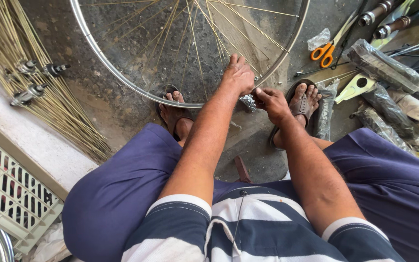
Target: The person sits on the floor and adjusts the spokes of a bicycle wheel by hand. They repeatedly tighten and loosen the spoke nipples to true the wheel, working methodically around the rim.
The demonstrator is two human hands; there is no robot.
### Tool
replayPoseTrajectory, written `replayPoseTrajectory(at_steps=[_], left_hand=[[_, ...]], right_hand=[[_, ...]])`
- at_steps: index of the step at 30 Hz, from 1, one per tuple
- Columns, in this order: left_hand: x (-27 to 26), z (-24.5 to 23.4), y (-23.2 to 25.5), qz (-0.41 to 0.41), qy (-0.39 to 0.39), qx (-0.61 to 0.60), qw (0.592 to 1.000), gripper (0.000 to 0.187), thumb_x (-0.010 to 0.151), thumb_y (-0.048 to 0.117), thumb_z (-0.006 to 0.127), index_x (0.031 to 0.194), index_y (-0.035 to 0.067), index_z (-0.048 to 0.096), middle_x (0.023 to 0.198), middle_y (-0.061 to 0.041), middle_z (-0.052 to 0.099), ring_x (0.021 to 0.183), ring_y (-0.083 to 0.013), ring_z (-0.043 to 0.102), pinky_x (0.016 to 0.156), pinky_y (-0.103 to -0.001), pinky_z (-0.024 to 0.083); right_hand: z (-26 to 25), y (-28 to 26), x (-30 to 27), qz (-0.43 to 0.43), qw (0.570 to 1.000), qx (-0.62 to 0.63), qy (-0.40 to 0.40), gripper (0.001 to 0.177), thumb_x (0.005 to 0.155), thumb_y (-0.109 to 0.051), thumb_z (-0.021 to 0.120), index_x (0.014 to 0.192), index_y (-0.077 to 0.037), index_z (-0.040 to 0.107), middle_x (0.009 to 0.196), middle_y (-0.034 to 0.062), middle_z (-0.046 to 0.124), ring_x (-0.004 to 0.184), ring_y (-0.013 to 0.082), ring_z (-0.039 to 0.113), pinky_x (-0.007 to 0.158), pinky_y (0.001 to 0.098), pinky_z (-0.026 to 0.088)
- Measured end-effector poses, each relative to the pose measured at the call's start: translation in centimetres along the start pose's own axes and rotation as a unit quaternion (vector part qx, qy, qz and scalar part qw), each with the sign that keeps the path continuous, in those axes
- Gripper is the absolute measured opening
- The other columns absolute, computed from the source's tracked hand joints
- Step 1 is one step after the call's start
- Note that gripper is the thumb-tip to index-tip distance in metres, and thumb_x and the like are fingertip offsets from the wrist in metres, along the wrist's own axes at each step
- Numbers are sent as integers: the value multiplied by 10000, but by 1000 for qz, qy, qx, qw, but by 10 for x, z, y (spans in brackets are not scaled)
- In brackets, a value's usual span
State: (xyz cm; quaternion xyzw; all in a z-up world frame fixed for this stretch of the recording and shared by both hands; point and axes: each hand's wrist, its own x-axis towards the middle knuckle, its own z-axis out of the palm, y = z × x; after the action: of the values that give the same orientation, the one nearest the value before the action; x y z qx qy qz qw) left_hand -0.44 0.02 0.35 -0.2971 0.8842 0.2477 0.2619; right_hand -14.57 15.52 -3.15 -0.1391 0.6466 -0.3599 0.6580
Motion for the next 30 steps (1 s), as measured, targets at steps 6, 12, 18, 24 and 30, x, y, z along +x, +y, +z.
replayPoseTrajectory(at_steps=[6, 12, 18, 24, 30], left_hand=[[-1, 0, -3, 10, 21, -23, 999, 271, 827, 274, 644, 1043, 194, 786, 1173, -69, 704, 1271, -281, 471, 1098, -524, 187], [-1, -2, -3, 9, -13, -1, 1000, 260, 857, 208, 635, 1056, 154, 794, 1242, -76, 671, 1307, -255, 457, 1125, -510, 198], [-32, 31, -1, -132, 419, -113, 891, 407, 908, 270, 665, 1274, 100, 723, 1356, -93, 524, 1336, -299, 444, 1153, -493, 329], [-95, 43, 13, -324, 253, -186, 893, 329, 934, 380, 691, 1096, 95, 730, 1339, -91, 509, 1317, -317, 415, 1058, -544, 366], [-91, 59, 10, -353, 281, -255, 855, 250, 916, 388, 659, 1018, 170, 727, 1246, -90, 642, 1226, -360, 557, 935, -502, 481]], right_hand=[[-4, 11, 5, -12, 999, -30, 16, 210, 964, -177, 753, 1085, -6, 755, 867, 29, 706, 739, 110, 622, 679, 258, 522], [9, -8, -1, -5, 999, -31, 44, 209, 900, -107, 789, 1065, -3, 713, 896, 44, 735, 766, 134, 678, 699, 274, 585], [14, -6, 8, -17, 999, 7, 31, 171, 927, -97, 768, 1055, 10, 732, 883, 56, 732, 749, 140, 679, 701, 277, 591], [14, 0, 8, -29, 999, 15, 29, 157, 934, -74, 751, 1059, 19, 730, 891, 54, 730, 739, 135, 679, 701, 270, 587], [14, -5, 6, -55, 997, 12, 49, 174, 919, -76, 761, 1057, 27, 737, 883, 61, 743, 709, 132, 682, 681, 263, 587]])
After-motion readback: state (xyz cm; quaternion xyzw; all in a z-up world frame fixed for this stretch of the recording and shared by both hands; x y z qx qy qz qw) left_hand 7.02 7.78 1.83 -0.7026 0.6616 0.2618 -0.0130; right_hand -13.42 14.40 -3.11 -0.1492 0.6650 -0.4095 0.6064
